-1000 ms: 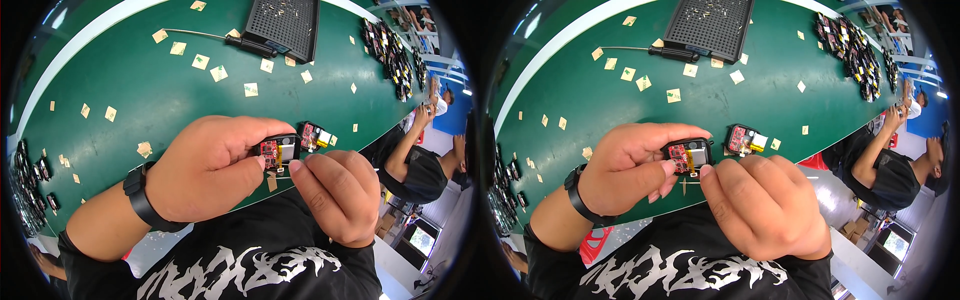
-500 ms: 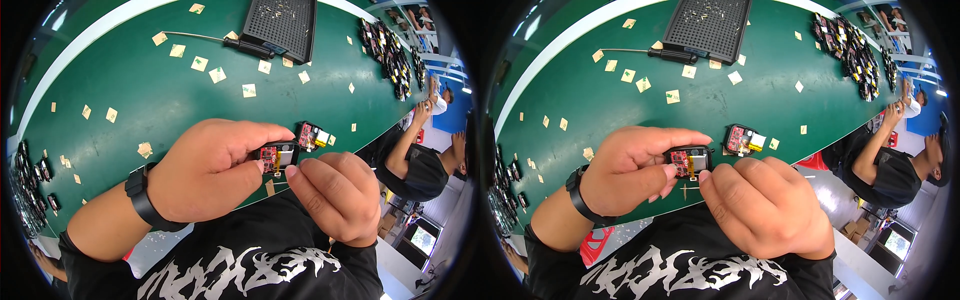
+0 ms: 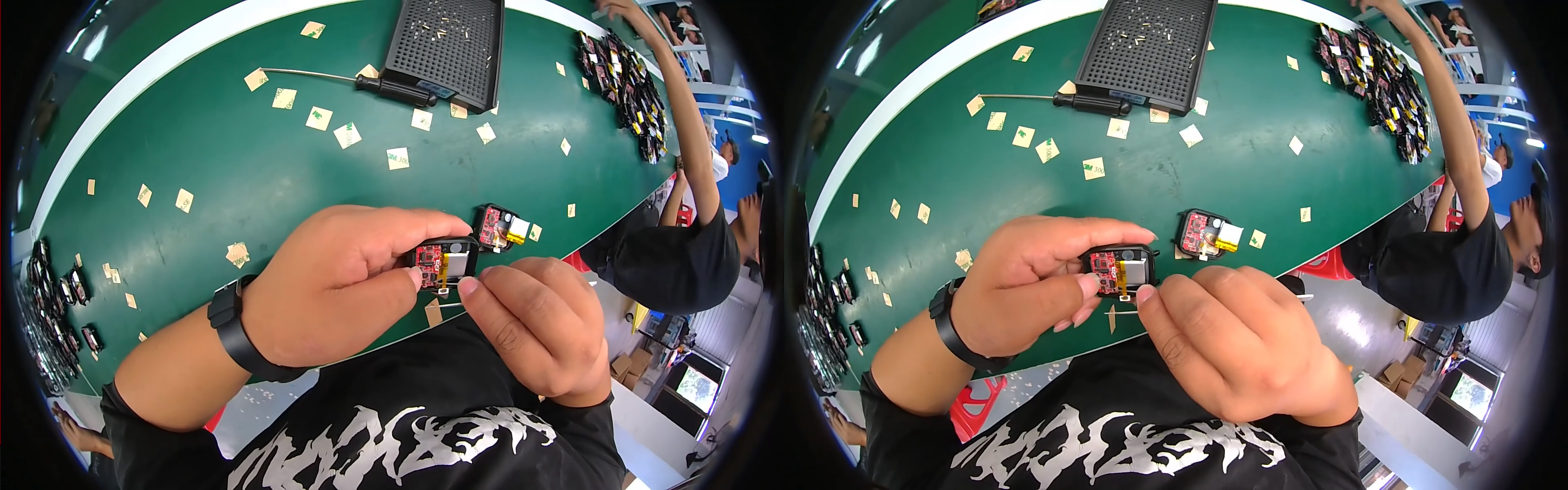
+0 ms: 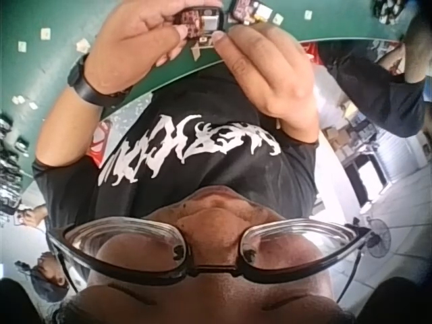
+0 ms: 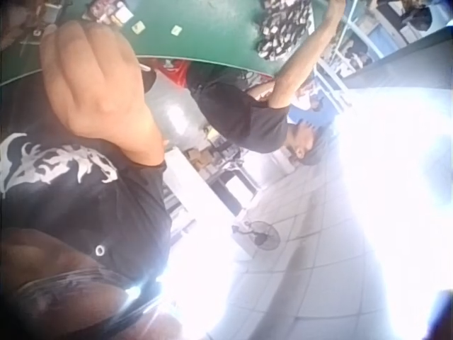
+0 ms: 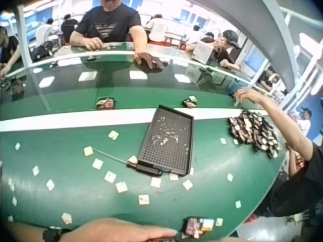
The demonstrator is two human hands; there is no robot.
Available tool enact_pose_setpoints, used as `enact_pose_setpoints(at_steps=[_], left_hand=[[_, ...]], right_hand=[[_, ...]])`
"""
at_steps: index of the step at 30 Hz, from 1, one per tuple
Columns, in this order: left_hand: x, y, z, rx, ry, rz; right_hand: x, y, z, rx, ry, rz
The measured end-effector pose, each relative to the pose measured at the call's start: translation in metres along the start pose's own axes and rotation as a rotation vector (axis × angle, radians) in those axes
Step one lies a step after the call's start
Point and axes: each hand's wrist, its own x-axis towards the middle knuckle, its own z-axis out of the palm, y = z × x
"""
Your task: Assemble small electronic display components with ribbons and stickers at a factory workbench.
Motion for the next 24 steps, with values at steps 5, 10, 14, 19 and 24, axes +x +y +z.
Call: enact_pose_setpoints(at_steps=[5, 10, 14, 19, 24], left_hand=[[0.000, 0.003, 0.002, -0.046, -0.009, -0.020], [0.000, -0.002, 0.002, 0.141, 0.012, 0.138], [0.001, -0.004, 0.001, 0.181, 0.004, 0.154], [-0.001, 0.004, 0.005, 0.347, 0.027, 0.092], [0.003, -0.004, 0.004, 0.413, 0.043, 0.234]], right_hand=[[-0.001, 0.004, -0.001, 0.014, -0.019, -0.067], [0.002, 0.003, -0.005, 0.006, -0.079, -0.107], [0.002, 0.001, -0.007, -0.005, -0.112, -0.095], [0.000, -0.002, -0.007, -0.024, -0.108, -0.081], [-0.003, -0.006, -0.011, -0.018, -0.110, -0.041]])
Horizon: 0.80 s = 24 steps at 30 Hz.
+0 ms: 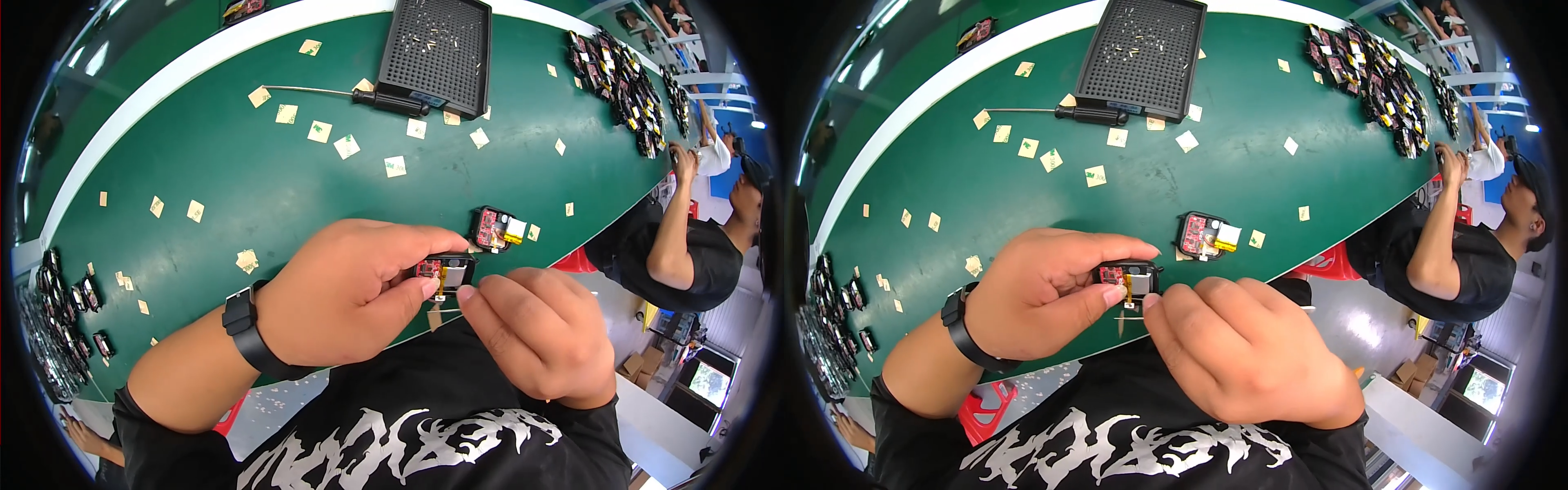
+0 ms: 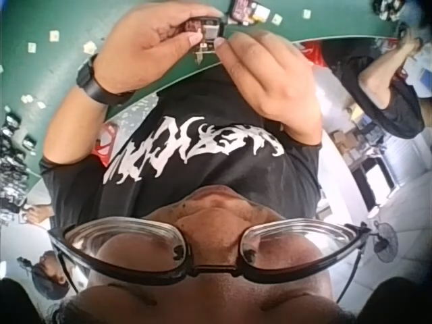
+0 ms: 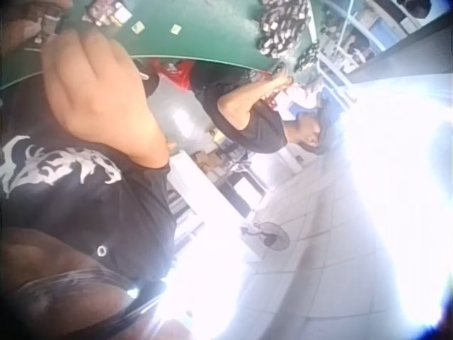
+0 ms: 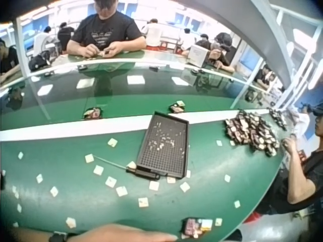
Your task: Assemble small electronic display components with ribbons and stickers at a factory workbench.
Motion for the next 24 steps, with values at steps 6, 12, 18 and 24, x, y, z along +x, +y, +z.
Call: enact_pose_setpoints(at_steps=[6, 12, 18, 24], left_hand=[[0.002, 0.004, -0.005, 0.012, -0.026, 0.009], [0.001, -0.004, -0.002, -0.093, -0.034, -0.090], [0.001, 0.000, -0.009, -0.187, -0.068, -0.139], [0.002, -0.002, -0.006, 0.022, -0.010, -0.026]], right_hand=[[-0.010, -0.009, -0.011, -0.055, 0.106, 0.172], [-0.004, -0.011, 0.009, -0.040, 0.125, 0.154], [-0.005, -0.009, 0.013, -0.068, 0.132, 0.157], [-0.002, -0.009, 0.017, -0.082, 0.131, 0.135]])
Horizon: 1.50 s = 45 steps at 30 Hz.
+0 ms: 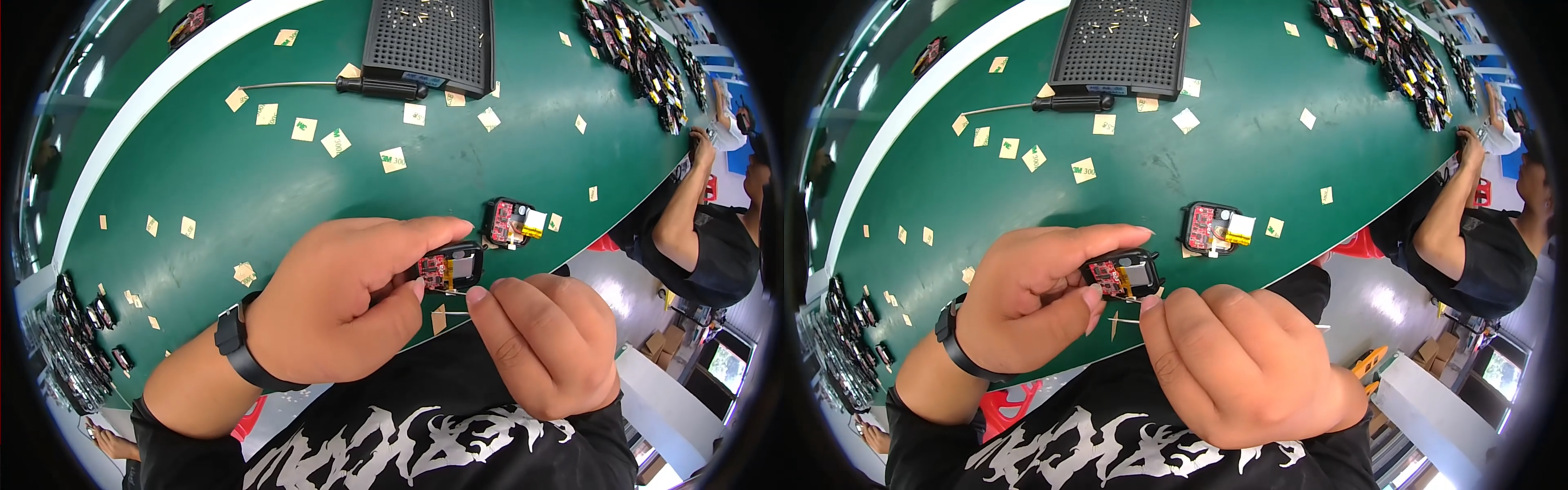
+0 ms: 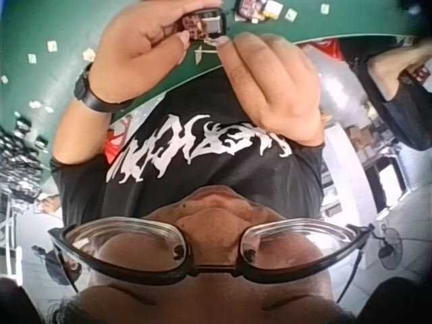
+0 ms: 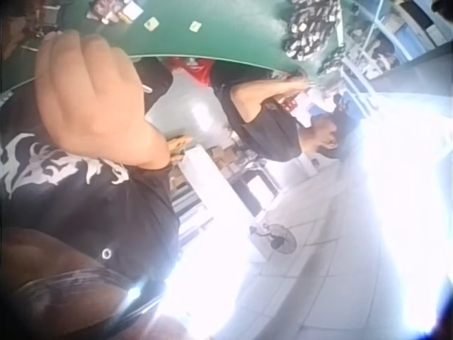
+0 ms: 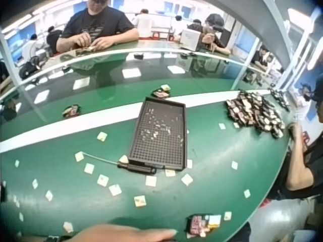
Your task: Assemble small electronic display components with ribbons and stickers at a factory workbench.
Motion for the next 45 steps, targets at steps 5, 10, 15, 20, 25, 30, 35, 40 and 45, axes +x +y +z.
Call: enact_pose_setpoints(at_steps=[5, 10, 15, 20, 25, 30, 35, 40, 45], left_hand=[[0.002, -0.002, 0.003, 0.177, 0.039, 0.108], [0.002, 0.000, 0.005, 0.220, 0.053, 0.147], [0.002, 0.004, 0.006, 0.254, 0.041, 0.135], [0.000, 0.004, 0.002, -0.012, 0.037, -0.088], [0.005, 0.024, 0.014, -0.178, 0.144, -0.340], [-0.006, 0.024, 0.021, -0.368, 0.276, -0.297], [-0.042, 0.008, 0.012, -0.269, 0.534, -0.197], [-0.144, -0.010, -0.013, 0.107, 1.106, -0.250], [-0.231, -0.022, -0.024, 0.137, 1.551, -0.251]], right_hand=[[0.001, 0.000, 0.002, -0.011, -0.020, 0.003], [0.001, -0.001, 0.001, -0.021, -0.050, -0.014], [-0.003, 0.002, -0.001, 0.043, -0.081, 0.012], [-0.013, 0.035, -0.020, 0.167, 0.050, 0.238], [-0.023, 0.051, -0.025, 0.381, 0.109, 0.610], [-0.019, 0.057, 0.004, 0.378, 0.007, 0.514], [-0.027, 0.054, 0.011, 0.231, 0.059, 0.422], [-0.037, 0.051, 0.024, 0.196, 0.145, 0.360], [-0.039, 0.052, 0.030, 0.182, 0.190, 0.325]])
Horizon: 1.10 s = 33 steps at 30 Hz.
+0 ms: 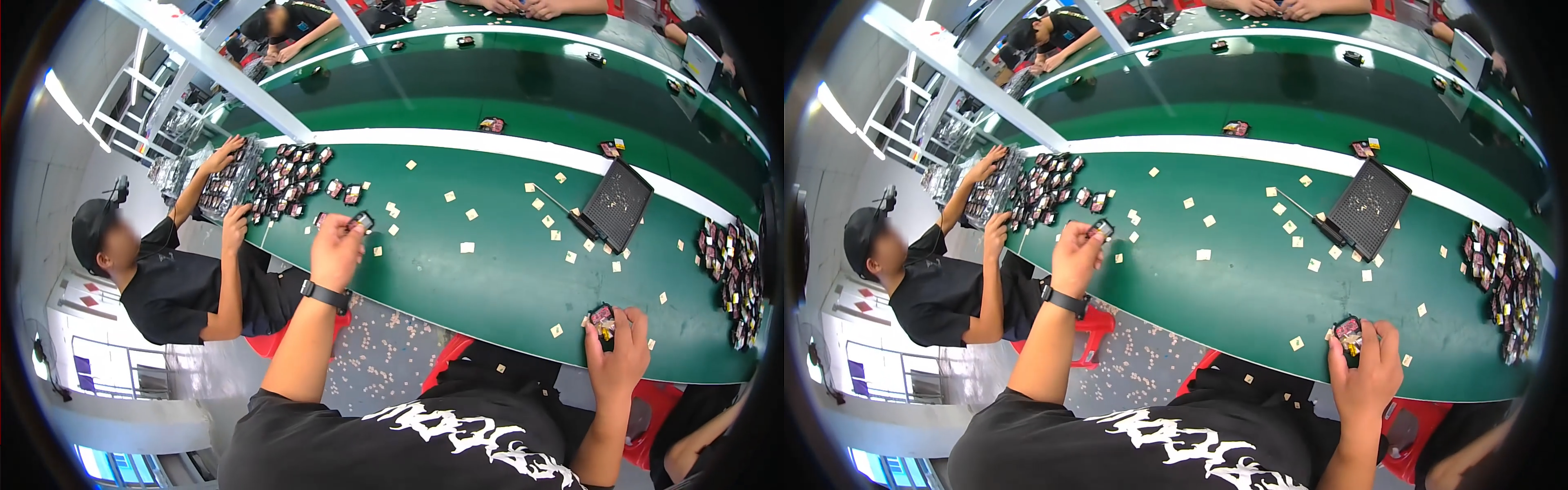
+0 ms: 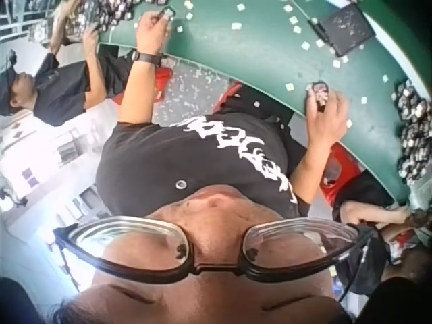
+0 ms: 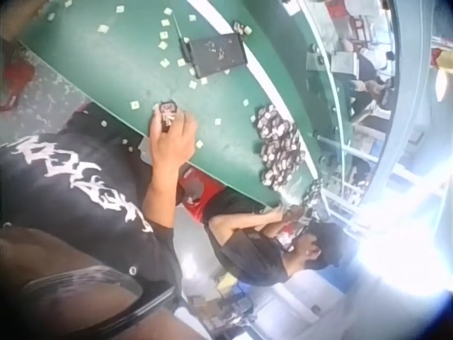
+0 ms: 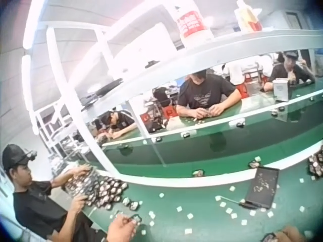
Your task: Assemble small electronic display components with ribbons and stickers at a factory workbench.
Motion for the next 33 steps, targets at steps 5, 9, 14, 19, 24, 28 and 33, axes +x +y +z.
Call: enact_pose_setpoints(at_steps=[5, 9, 14, 19, 24, 28, 33], left_hand=[[0.005, -0.018, -0.035, 0.109, 0.161, -0.021], [0.018, -0.045, -0.062, 0.394, 0.137, 0.019], [-0.008, 0.024, -0.019, 1.243, 0.263, 0.260], [-0.051, 0.092, 0.090, 0.418, -0.359, 0.377], [-0.073, 0.119, 0.190, -0.157, -1.287, -0.014], [-0.058, 0.112, 0.227, -0.348, -1.604, -0.191], [-0.043, 0.090, 0.242, -0.311, -1.471, -0.131]], right_hand=[[-0.002, -0.002, -0.002, -0.026, 0.011, 0.027], [-0.003, -0.004, -0.003, -0.039, 0.062, -0.011], [-0.005, -0.003, -0.003, -0.060, 0.123, 0.031], [-0.002, 0.000, -0.005, 0.055, 0.196, -0.048], [0.011, -0.023, -0.021, 0.175, 0.216, -0.131], [0.016, -0.021, -0.021, 0.155, 0.171, -0.149], [0.010, -0.018, -0.022, 0.391, -0.006, 0.178]])
